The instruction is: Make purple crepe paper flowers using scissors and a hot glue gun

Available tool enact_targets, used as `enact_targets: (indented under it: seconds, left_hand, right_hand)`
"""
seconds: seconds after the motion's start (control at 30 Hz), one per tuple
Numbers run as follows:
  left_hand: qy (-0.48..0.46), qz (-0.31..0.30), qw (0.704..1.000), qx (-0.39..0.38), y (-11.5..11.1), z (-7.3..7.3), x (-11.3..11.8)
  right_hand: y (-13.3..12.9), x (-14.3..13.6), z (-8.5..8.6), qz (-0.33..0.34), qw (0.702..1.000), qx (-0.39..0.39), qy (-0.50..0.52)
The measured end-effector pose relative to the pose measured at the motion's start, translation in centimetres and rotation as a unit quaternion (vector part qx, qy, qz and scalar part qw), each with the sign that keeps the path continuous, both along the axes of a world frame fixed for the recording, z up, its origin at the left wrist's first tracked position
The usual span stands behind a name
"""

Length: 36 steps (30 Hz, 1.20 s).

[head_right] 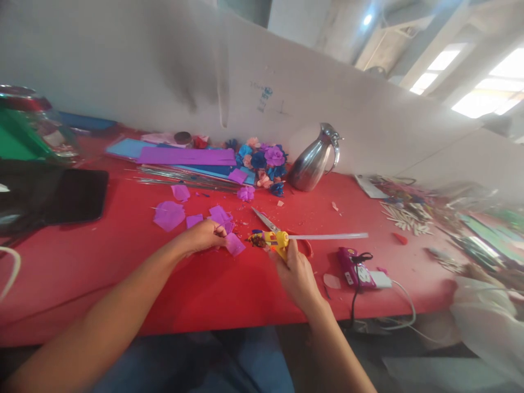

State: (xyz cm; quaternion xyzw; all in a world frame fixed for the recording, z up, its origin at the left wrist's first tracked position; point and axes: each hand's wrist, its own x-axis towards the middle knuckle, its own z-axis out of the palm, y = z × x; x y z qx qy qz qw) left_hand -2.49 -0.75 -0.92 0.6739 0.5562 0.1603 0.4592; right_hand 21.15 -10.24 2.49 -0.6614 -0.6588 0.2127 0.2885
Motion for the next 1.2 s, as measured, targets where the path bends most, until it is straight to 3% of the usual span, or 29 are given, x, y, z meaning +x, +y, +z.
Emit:
enact_targets:
  seconds: [0.23, 0.7, 0.97, 1.2]
  left_hand:
    - [-0.017, -0.002, 1.000, 0.000, -0.1, 0.2, 0.1]
    - [-0.012, -0.002, 1.000, -0.002, -0.3, 0.4, 0.1]
    - [-0.002, -0.012, 1.000, 0.010, -0.1, 0.4, 0.1]
    - [0.015, 0.002, 1.000, -0.004, -0.3, 0.8, 0.2]
  right_hand:
    - [-0.9, -1.1, -0.3, 0.052, 0.998, -0.006, -0.038]
    - [-1.1, -0.7, -0.1, 0.061, 0.996, 0.002, -0.061]
    - [-0.9, -1.0, -0.8, 0.046, 0.996, -0.001, -0.075]
    - [-0.9, -0.6, 0.1, 0.050, 0.998, -0.004, -0.043]
